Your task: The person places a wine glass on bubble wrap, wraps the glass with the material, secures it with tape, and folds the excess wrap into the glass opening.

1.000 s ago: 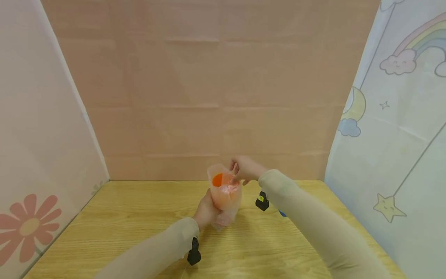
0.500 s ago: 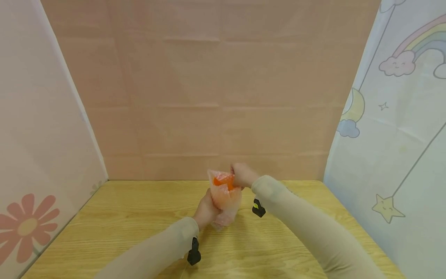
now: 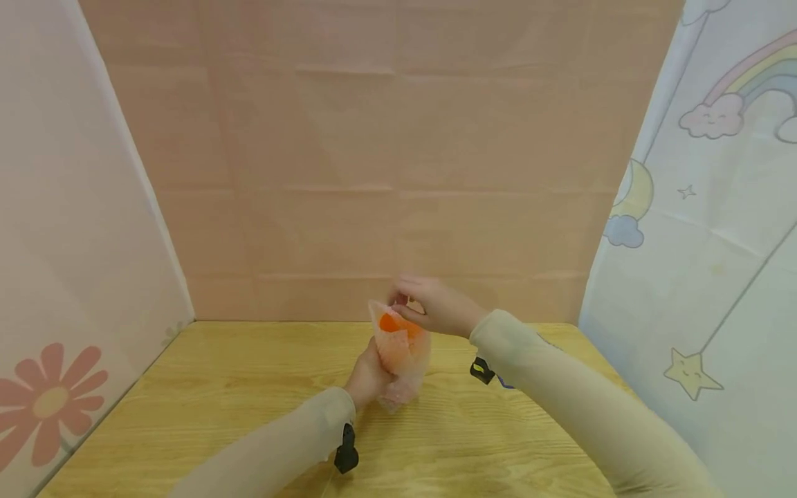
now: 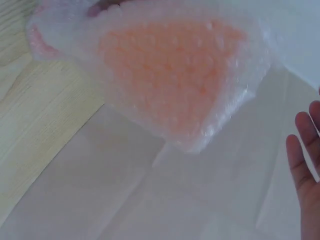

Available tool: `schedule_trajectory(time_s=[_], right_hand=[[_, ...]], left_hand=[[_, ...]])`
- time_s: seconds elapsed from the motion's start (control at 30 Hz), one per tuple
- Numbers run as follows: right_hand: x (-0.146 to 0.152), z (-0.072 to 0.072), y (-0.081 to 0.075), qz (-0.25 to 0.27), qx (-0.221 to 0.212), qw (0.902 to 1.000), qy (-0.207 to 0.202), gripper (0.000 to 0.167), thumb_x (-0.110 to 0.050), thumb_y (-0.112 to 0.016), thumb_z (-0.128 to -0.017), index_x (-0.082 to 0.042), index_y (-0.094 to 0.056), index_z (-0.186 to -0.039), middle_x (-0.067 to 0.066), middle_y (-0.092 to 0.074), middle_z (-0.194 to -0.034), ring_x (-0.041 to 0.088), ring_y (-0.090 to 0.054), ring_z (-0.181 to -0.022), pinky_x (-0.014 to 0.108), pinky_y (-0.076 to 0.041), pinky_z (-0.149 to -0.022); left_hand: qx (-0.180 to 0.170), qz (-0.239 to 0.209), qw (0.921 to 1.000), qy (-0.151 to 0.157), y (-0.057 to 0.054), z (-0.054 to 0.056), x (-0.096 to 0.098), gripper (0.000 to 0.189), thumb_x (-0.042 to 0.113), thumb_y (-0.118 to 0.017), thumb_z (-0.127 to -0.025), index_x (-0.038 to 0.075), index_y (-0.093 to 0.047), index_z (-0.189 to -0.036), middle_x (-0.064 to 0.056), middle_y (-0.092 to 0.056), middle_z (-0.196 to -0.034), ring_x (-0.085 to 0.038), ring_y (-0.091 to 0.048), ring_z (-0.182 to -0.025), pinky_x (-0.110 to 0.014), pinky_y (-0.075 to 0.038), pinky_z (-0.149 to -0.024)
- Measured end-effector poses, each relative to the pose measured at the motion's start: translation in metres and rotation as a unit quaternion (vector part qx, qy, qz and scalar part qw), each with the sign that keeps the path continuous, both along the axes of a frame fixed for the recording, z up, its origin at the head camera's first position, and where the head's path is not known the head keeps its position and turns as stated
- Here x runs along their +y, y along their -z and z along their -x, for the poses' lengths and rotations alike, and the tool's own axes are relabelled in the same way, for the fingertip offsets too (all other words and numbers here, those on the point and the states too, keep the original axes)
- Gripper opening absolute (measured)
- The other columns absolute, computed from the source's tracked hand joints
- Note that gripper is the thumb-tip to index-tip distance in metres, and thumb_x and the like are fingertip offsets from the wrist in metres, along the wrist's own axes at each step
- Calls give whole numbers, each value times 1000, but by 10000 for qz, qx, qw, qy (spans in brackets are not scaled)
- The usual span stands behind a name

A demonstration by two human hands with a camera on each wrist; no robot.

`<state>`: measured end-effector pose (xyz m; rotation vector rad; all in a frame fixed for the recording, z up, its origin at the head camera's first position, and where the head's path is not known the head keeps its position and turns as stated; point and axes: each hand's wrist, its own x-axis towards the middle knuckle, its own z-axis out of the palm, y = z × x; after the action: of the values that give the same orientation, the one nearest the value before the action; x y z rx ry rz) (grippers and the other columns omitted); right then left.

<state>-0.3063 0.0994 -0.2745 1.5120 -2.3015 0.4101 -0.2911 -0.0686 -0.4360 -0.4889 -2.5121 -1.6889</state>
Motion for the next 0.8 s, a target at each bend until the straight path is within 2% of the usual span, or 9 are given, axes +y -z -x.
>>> schedule_trajectory(time_s=[0.03, 0.1, 0.2, 0.33, 0.57, 0.8], right_hand=[[1, -3, 1, -61, 227, 9995, -213, 5, -10, -66, -90, -11, -63, -94, -3, -59, -90, 10, -58, -82, 26, -53, -77], [3, -7, 5, -277, 276, 9984, -409, 4, -16, -70, -89, -15, -66, -89, -6, -60, -86, 8, -59, -79, 23, -52, -74], [9, -8, 15, -696, -337, 9963, -377, 11, -25, -74, -86, -17, -68, -89, -8, -64, -88, 5, -62, -81, 21, -53, -75], [15, -7, 22, -950, -1086, 9895, -123, 21, -27, -81, -78, -17, -70, -93, -10, -67, -90, 3, -62, -82, 20, -53, -76], [18, -7, 22, -837, -1613, 9833, -39, 11, -16, -78, -80, -15, -71, -88, -8, -70, -86, -1, -63, -78, 19, -54, -73], [20, -8, 18, -740, -2267, 9708, 268, 6, -14, -75, -82, -12, -73, -87, -5, -72, -85, -1, -63, -75, 17, -53, -71]], left_hand=[[17, -16, 10000, 15, 0, 0, 0, 80, -16, -67, -64, -2, -35, -135, -23, -54, -131, -40, -52, -122, -57, -40, -103], [106, 23, 9999, 2, 0, -1, 0, 79, -15, -68, -64, -3, -35, -134, -25, -55, -130, -40, -53, -121, -56, -42, -102], [29, -17, 10000, 17, 0, -1, 0, 78, -15, -68, -65, -1, -35, -135, -23, -55, -130, -37, -54, -119, -54, -42, -102], [-107, -129, 9998, 90, 0, -2, 0, 78, -13, -67, -67, 2, -35, -136, -18, -56, -131, -32, -55, -117, -53, -42, -103], [-47, -74, 9999, 119, -1, -4, 1, 75, -11, -67, -66, 2, -36, -134, -18, -57, -129, -31, -56, -116, -50, -44, -101], [-6, 33, 10000, 85, -2, -4, 3, 73, -9, -68, -69, -1, -35, -134, -20, -56, -128, -31, -56, -115, -50, -45, -100]])
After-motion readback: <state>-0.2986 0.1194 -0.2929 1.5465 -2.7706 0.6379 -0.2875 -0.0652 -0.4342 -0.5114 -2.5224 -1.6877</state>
